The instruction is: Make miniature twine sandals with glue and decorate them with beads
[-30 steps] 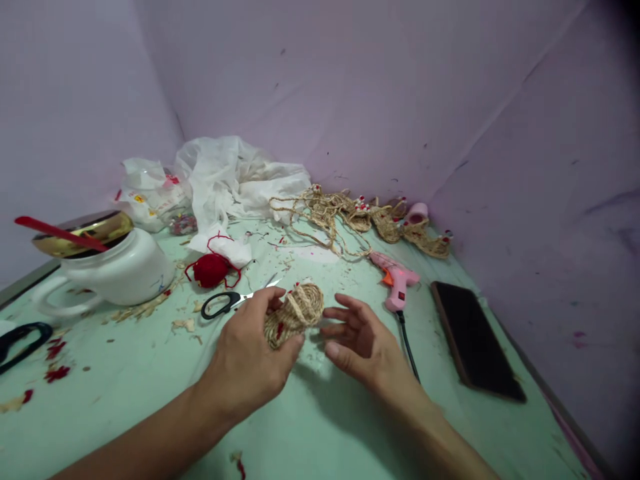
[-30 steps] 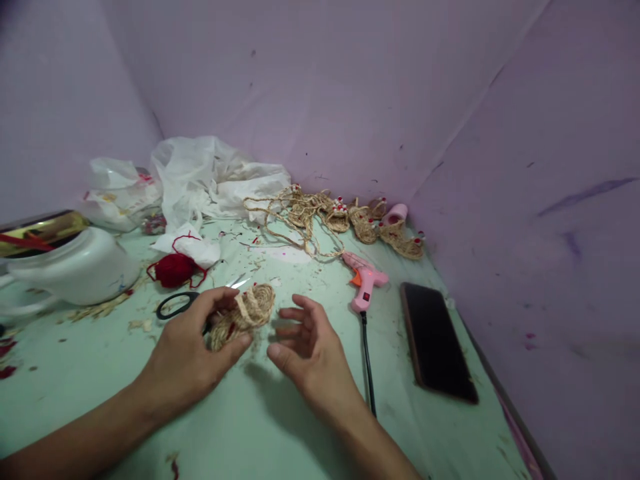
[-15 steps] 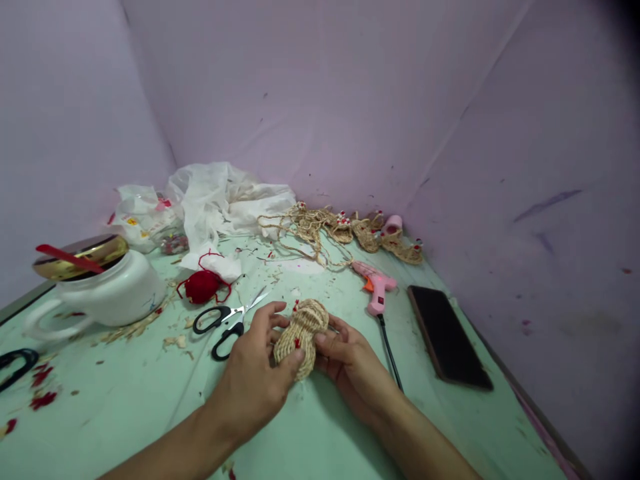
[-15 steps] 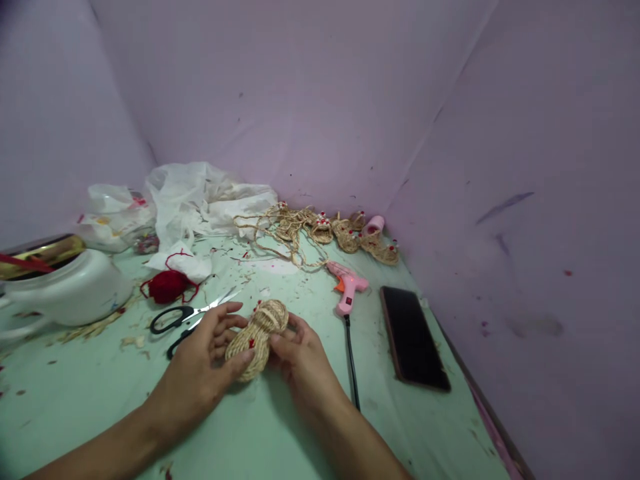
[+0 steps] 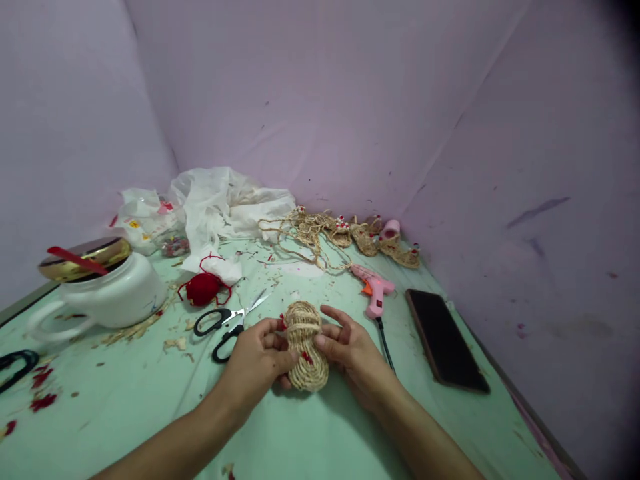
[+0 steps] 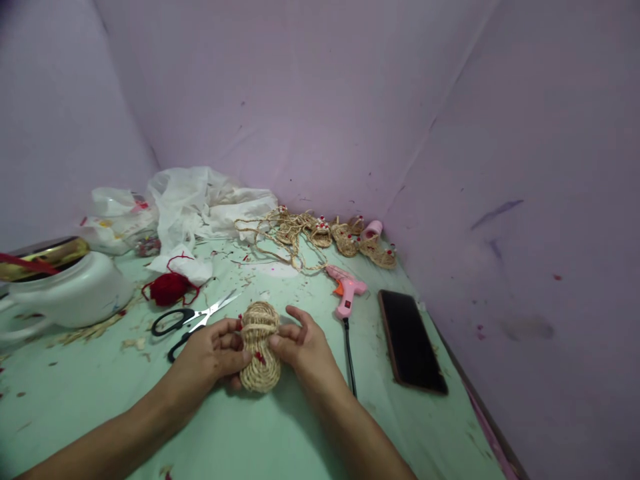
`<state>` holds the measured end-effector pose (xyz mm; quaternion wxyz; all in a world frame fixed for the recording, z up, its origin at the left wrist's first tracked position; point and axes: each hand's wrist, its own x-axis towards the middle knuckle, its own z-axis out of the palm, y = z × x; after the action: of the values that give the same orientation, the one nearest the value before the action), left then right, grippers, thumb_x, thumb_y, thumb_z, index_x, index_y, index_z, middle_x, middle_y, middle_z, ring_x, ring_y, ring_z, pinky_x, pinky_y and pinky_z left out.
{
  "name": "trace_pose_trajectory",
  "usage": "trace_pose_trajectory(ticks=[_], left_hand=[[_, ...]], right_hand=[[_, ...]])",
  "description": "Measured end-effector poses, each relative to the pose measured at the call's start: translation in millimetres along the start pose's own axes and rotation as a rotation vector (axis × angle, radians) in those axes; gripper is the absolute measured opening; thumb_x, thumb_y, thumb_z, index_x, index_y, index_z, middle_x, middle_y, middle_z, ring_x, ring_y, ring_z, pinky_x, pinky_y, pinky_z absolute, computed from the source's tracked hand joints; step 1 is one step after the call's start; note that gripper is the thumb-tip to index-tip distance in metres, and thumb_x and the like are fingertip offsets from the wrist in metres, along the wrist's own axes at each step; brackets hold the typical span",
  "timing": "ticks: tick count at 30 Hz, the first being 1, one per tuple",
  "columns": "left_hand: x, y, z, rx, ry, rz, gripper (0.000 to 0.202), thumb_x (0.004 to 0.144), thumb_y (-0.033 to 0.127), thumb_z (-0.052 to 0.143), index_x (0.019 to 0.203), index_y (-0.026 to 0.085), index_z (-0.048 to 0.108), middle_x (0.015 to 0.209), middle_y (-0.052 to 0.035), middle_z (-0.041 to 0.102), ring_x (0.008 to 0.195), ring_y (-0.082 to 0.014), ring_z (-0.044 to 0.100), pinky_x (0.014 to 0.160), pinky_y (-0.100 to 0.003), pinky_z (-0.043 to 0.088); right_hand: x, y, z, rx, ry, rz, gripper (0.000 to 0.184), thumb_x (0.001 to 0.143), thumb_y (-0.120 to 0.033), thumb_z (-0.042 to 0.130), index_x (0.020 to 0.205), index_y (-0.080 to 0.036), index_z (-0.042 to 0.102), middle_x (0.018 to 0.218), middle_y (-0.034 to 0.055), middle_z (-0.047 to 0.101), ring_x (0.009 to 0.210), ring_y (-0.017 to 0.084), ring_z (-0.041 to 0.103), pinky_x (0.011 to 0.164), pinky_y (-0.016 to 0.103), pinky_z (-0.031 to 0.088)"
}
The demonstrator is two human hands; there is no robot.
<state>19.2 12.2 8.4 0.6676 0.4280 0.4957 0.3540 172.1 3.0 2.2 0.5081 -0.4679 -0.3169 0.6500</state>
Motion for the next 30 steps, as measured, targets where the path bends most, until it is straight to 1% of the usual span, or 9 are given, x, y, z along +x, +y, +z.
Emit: trace_pose_trajectory(ticks=[3,7,11,15,19,21,23,27,30], left_hand=[[3,-4,1.9,0.035,0.025,0.019,0.046,0.053,0.022,0.066,0.094,0.012,0.046,0.053,0.007,0.049,0.04,-0.0091,0.048,0.036,-0.021,0.041],[1,-7,4.4,0.165,0.075,0.005,0.056,0.06,0.014,0.058,0.112,0.014,0.038,0.057,0.0087,0.045,0.038,-0.0081,0.044,0.035,-0.021,0.04],[-2,-10,5.0,0.354,0.133,0.111,0.056,0.065,0.011,0.055,0.117,0.02,0.037,0.065,0.0067,0.046,0.047,-0.0079,0.048,0.044,-0.02,0.039],[-4,-13,4.6,0.503,0.177,0.146,0.044,0.066,0.012,0.055,0.107,0.023,0.042,0.067,0.0058,0.046,0.053,-0.0096,0.05,0.049,-0.021,0.037],[-9,-12,4.9,0.61,0.203,0.154,0.029,0.067,0.02,0.057,0.094,0.023,0.047,0.068,0.0041,0.05,0.056,-0.0124,0.051,0.052,-0.023,0.036],[-14,-11,3.7,0.67,0.227,0.214,0.028,0.067,0.026,0.059,0.093,0.023,0.05,0.074,0.0013,0.055,0.059,-0.014,0.052,0.055,-0.025,0.037],[-19,-9,1.2,0.7,0.248,0.309,0.027,0.07,0.03,0.059,0.095,0.023,0.052,0.082,-0.0015,0.058,0.062,-0.0151,0.052,0.059,-0.026,0.037],[-22,-4,-5.2,0.531,0.218,0.37,0.017,0.08,0.035,0.048,0.091,0.023,0.053,0.077,0.0,0.058,0.059,-0.0126,0.05,0.056,-0.024,0.038],[-21,3,-9.1,0.38,0.242,0.355,0.019,0.082,0.038,0.045,0.084,0.021,0.054,0.063,0.003,0.051,0.054,-0.0109,0.044,0.051,-0.021,0.035]], right_hand=[[3,1,-6,-0.265,0.122,-0.083,0.058,0.053,-0.022,0.073,0.103,-0.018,0.044,0.086,0.0028,0.057,0.07,0.016,0.058,0.065,0.031,0.045],[-2,2,-11,-0.834,0.24,-0.343,0.047,0.061,-0.018,0.063,0.105,-0.021,0.047,0.107,0.0071,0.053,0.084,0.02,0.055,0.065,0.033,0.045],[-10,2,-7,-1.117,0.223,-0.392,0.026,0.067,-0.016,0.056,0.092,-0.022,0.051,0.082,0.0003,0.058,0.062,0.014,0.052,0.057,0.029,0.042],[-14,-8,-4,-0.988,0.141,-0.328,0.011,0.07,-0.025,0.058,0.078,-0.02,0.053,0.071,-0.0006,0.058,0.056,0.013,0.051,0.05,0.025,0.041],[-15,-20,-9,-0.813,0.267,-0.443,0.019,0.072,-0.035,0.058,0.081,-0.018,0.059,0.078,0.0031,0.059,0.061,0.014,0.052,0.052,0.025,0.042],[-15,-23,-13,-0.803,0.318,-0.54,0.017,0.076,-0.035,0.054,0.073,-0.018,0.058,0.07,0.0012,0.055,0.058,0.013,0.048,0.052,0.025,0.039],[-15,-21,-16,-0.788,0.34,-0.55,0.023,0.08,-0.034,0.048,0.063,-0.019,0.05,0.057,-0.0024,0.045,0.052,0.011,0.04,0.049,0.024,0.033],[-18,-13,-13,-0.755,0.356,-0.442,0.028,0.084,-0.031,0.036,0.057,-0.021,0.035,0.053,-0.0053,0.027,0.048,0.011,0.028,0.043,0.024,0.024],[-25,-7,-7,-0.822,0.308,-0.507,0.034,0.086,-0.031,0.032,0.054,-0.022,0.027,0.052,-0.0053,0.024,0.047,0.011,0.026,0.044,0.025,0.022]])
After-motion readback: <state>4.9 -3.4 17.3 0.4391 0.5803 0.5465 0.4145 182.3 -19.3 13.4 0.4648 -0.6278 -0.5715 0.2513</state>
